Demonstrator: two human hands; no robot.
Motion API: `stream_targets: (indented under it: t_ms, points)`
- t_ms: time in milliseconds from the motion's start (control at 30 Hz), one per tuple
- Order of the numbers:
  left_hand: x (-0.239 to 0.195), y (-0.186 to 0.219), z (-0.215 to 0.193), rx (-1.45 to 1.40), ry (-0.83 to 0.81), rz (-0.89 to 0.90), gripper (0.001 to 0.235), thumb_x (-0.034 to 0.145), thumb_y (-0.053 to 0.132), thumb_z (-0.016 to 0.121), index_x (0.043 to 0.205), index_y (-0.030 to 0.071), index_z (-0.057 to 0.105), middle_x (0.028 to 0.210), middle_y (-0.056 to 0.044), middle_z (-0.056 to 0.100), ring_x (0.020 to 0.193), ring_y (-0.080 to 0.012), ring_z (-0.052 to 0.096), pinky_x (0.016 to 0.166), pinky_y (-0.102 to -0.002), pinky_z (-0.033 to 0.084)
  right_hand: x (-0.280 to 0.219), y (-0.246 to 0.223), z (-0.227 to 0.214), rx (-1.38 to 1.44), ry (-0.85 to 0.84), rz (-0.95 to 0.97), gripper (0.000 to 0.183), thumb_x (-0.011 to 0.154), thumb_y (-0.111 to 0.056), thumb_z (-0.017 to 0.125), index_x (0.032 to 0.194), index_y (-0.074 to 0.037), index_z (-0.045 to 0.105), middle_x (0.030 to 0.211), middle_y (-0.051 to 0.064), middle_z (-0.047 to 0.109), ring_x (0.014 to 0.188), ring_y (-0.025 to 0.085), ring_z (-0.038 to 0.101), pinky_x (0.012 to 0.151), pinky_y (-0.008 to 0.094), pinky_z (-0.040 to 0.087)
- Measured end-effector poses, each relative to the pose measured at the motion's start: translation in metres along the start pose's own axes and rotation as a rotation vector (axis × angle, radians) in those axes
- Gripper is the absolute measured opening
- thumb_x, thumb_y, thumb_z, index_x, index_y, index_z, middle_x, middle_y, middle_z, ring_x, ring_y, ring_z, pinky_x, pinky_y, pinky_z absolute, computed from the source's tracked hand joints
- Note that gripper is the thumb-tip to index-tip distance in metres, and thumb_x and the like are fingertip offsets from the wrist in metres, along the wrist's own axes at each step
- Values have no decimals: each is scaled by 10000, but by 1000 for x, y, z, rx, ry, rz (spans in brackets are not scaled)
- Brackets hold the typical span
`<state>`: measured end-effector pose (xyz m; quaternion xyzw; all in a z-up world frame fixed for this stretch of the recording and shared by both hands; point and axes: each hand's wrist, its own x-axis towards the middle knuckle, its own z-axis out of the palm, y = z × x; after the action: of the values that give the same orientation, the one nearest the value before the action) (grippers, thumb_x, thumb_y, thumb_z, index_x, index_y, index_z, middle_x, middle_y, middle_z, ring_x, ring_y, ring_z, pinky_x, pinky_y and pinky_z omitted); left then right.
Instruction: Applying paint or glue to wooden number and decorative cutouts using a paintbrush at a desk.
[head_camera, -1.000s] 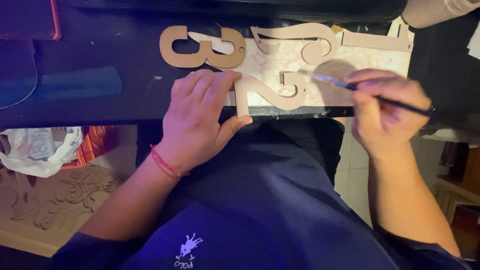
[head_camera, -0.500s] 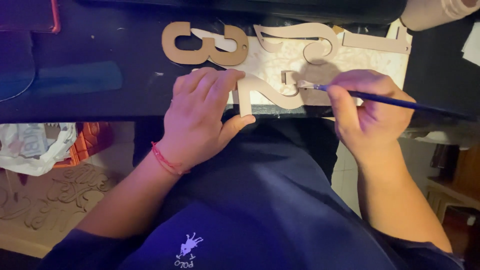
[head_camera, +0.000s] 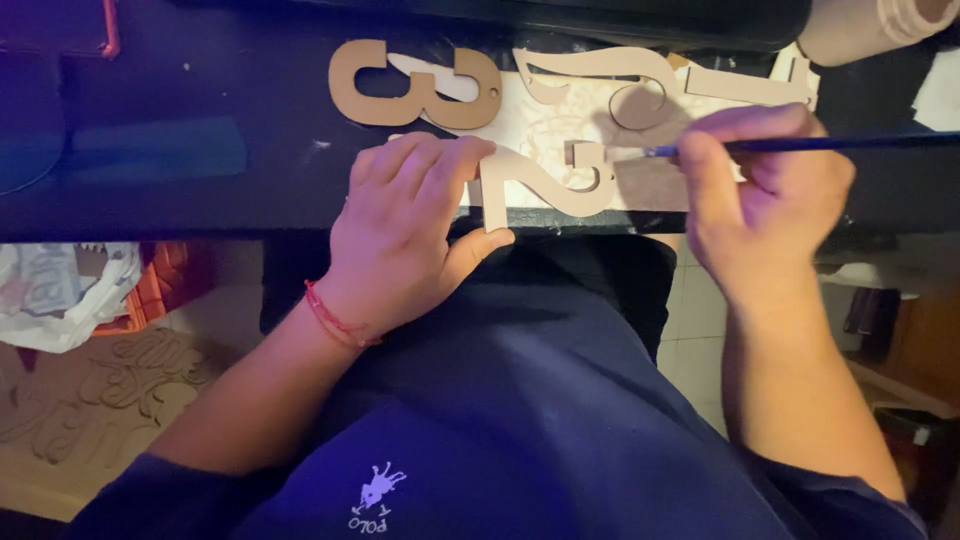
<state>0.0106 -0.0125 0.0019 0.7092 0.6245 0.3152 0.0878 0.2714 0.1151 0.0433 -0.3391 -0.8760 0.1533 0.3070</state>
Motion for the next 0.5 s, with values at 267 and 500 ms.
stream_targets:
  t_ms: [267, 500]
  points:
    - [-1, 1, 0, -21, 23, 0, 646, 816, 438, 859, 1257, 77, 555, 1137, -77, 614, 1096, -299, 566, 943, -415, 406, 12, -18, 17, 62, -22, -12, 171, 1118, -39, 673, 1033, 85, 594, 986, 178, 690, 957, 321, 705, 865, 369, 522]
    - [0, 3, -1, -21, 0, -14, 640, 814, 441, 851, 1259, 94, 550, 1120, -64, 611, 1079, -291, 561, 933, -400, 395, 7, -18, 19, 271, 64, 22, 116, 1081, 19, 654, 1014, 63, 571, 949, 234, 685, 887, 322, 692, 843, 391, 535]
